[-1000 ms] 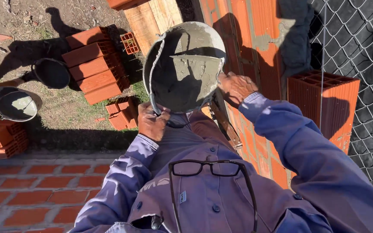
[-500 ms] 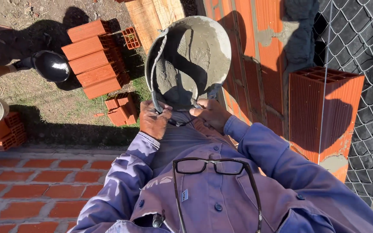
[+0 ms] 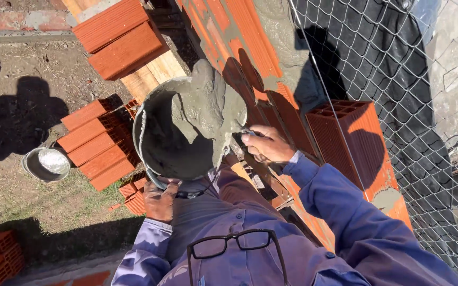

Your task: The person scoops mortar from a bucket using a trowel and applies it to a red brick. They place the brick onto a partially built wall, aligning it with a guide string. The person taps the brick into position and scrapes away excess mortar from the joints.

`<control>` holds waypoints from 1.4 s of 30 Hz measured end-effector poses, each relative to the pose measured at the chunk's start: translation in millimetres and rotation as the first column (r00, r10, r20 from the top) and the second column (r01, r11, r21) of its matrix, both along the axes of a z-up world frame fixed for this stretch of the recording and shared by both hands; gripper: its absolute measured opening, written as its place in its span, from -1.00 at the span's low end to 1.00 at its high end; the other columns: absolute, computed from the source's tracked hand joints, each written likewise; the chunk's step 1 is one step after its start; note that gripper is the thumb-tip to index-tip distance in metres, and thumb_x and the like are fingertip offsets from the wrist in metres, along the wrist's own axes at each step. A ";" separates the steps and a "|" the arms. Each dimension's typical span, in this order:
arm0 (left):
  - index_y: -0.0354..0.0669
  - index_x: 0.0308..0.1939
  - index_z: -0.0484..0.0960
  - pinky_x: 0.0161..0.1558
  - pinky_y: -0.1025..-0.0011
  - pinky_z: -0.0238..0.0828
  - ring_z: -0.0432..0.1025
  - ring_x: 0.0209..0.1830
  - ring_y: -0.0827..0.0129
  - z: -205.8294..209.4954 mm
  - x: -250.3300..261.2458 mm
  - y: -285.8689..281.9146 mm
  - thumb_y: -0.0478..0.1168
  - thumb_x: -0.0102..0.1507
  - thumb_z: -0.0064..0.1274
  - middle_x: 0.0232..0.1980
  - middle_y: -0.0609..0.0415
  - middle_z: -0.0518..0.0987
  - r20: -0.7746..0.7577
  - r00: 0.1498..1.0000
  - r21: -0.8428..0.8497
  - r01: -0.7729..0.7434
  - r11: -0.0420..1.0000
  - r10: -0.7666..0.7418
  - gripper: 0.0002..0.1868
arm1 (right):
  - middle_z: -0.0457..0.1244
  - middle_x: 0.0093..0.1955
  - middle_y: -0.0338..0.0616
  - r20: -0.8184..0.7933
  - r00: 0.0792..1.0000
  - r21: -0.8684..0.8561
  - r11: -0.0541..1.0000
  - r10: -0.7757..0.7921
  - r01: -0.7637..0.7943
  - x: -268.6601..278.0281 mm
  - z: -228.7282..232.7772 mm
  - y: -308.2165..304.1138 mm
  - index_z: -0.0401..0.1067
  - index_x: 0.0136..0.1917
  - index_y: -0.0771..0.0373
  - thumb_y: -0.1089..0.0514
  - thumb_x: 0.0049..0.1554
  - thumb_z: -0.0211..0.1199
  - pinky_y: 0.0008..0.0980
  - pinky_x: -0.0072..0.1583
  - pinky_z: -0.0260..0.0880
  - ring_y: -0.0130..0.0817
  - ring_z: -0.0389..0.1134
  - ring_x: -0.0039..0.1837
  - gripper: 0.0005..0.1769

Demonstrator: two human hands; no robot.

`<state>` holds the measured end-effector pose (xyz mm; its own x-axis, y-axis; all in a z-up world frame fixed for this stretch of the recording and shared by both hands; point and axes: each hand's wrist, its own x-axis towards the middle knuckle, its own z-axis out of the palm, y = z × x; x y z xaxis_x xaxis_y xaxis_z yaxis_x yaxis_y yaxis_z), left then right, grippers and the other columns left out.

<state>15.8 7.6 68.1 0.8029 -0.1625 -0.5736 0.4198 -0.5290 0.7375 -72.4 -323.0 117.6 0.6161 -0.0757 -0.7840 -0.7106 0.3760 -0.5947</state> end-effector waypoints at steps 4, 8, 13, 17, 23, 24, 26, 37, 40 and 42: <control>0.01 -0.40 0.81 -0.02 0.28 0.39 0.42 -0.23 0.21 5.3 4.4 1.0 -0.26 -0.04 0.23 -0.31 -0.08 0.48 0.020 1.000 -0.021 -0.022 1.000 0.023 -0.85 | 0.05 -0.51 -0.20 -0.034 0.945 -0.196 0.930 -0.324 0.311 57.7 38.8 -50.0 0.34 -0.18 0.20 0.01 0.14 0.27 -0.48 -0.57 0.16 -0.47 0.09 -0.56 -0.76; -0.07 -0.54 0.77 0.05 0.37 0.31 0.38 -0.07 0.36 -11.3 3.4 15.4 -0.41 0.02 0.14 -0.37 0.20 0.64 -0.008 1.000 -0.063 0.015 0.998 -0.016 -0.84 | 0.05 -0.44 -0.19 0.065 0.889 -0.472 0.771 -0.453 0.428 117.1 29.7 -96.4 0.24 -0.25 0.12 0.08 0.05 0.08 -0.38 -0.52 -0.12 -0.44 -0.07 -0.53 -0.88; -0.25 -0.35 0.42 -0.18 0.29 0.41 0.29 -0.11 0.23 -79.6 -25.3 50.5 -0.58 0.13 -0.04 -0.18 -0.14 0.43 -0.284 0.907 -0.406 -0.408 0.818 0.311 -0.82 | 0.22 -0.21 -0.37 0.008 0.954 -0.882 0.448 -0.299 0.148 178.6 -56.4 -164.0 0.29 -0.03 -0.14 -0.02 0.05 0.03 -0.36 -0.20 0.11 -0.38 0.19 -0.22 -0.82; -0.41 -0.05 0.30 -0.22 0.29 0.55 0.42 -0.12 0.18 -85.1 -26.1 56.0 -0.79 0.02 0.01 -0.09 -0.32 0.50 -0.243 0.919 -0.340 -0.379 0.861 0.309 -0.49 | 0.29 -0.31 -0.22 -0.211 0.968 -0.950 0.263 -0.133 -0.170 212.3 -79.2 -188.5 0.43 -0.11 -0.05 0.15 -0.01 0.20 -0.11 -0.18 0.29 -0.15 0.34 -0.24 -0.84; -0.08 -0.53 0.81 0.12 0.45 0.29 0.40 0.00 0.41 -25.0 30.2 21.4 -0.36 0.02 0.08 -0.36 0.24 0.70 -0.017 0.998 0.009 0.064 0.998 -0.064 -0.81 | 0.31 0.04 0.15 0.110 0.994 -0.986 0.123 -0.015 0.111 146.4 -52.7 -118.0 0.35 0.25 0.30 0.15 0.09 0.23 -0.05 0.10 0.30 0.15 0.33 0.05 -0.54; -0.08 -0.53 0.81 0.12 0.45 0.29 0.40 0.00 0.41 -32.4 34.4 18.1 -0.36 0.02 0.08 -0.36 0.24 0.70 -0.022 0.998 0.009 0.062 0.998 -0.062 -0.81 | 0.31 0.04 0.15 0.106 0.994 -0.987 0.123 -0.013 0.106 126.6 -53.4 -103.8 0.35 0.25 0.30 0.15 0.09 0.23 -0.05 0.10 0.30 0.15 0.33 0.05 -0.54; -0.02 -0.57 0.76 0.16 0.48 0.25 0.53 -0.14 0.48 -42.9 41.0 24.3 -0.34 0.04 0.21 -0.36 0.24 0.71 0.228 0.951 -0.057 0.229 0.972 -0.210 -0.88 | 0.24 -0.20 -0.01 0.139 0.990 -0.960 0.247 0.001 0.134 90.8 -61.0 -64.4 0.26 0.23 0.20 0.11 0.21 0.21 -0.13 -0.12 0.27 -0.12 0.24 -0.22 -0.64; -0.18 -0.71 0.58 -0.39 0.12 0.45 0.52 -0.52 -0.05 -149.7 -1.0 9.4 -0.15 -0.08 0.09 -0.70 -0.11 0.48 -0.147 0.989 0.369 0.048 0.928 0.007 -0.81 | 0.26 -0.53 0.01 -0.219 0.959 -0.382 0.888 0.181 -0.255 36.1 -17.4 70.1 0.46 -0.18 0.26 -0.19 -0.04 0.45 -0.28 -0.19 0.41 -0.18 0.37 -0.36 -0.52; -0.17 -0.67 0.60 -0.39 0.15 0.47 0.54 -0.50 -0.03 -132.7 11.1 -16.1 -0.14 -0.08 0.11 -0.68 -0.09 0.50 -0.157 0.988 0.370 0.070 0.926 -0.013 -0.82 | 0.31 -0.49 0.10 -0.099 0.991 -0.328 0.937 0.089 -0.116 34.1 -35.4 95.2 0.53 -0.04 0.34 -0.04 0.00 0.45 -0.35 -0.28 0.44 -0.23 0.39 -0.41 -0.58; -0.17 -0.65 0.62 -0.38 0.17 0.47 0.54 -0.49 -0.01 -120.1 17.4 -33.4 -0.14 -0.09 0.12 -0.67 -0.08 0.51 -0.161 0.987 0.365 0.084 0.927 -0.026 -0.83 | 0.35 -0.46 0.10 0.025 0.998 -0.247 0.967 -0.066 0.070 27.1 -58.1 105.8 0.54 -0.14 0.31 0.15 -0.01 0.51 -0.39 -0.35 0.42 -0.28 0.38 -0.44 -0.75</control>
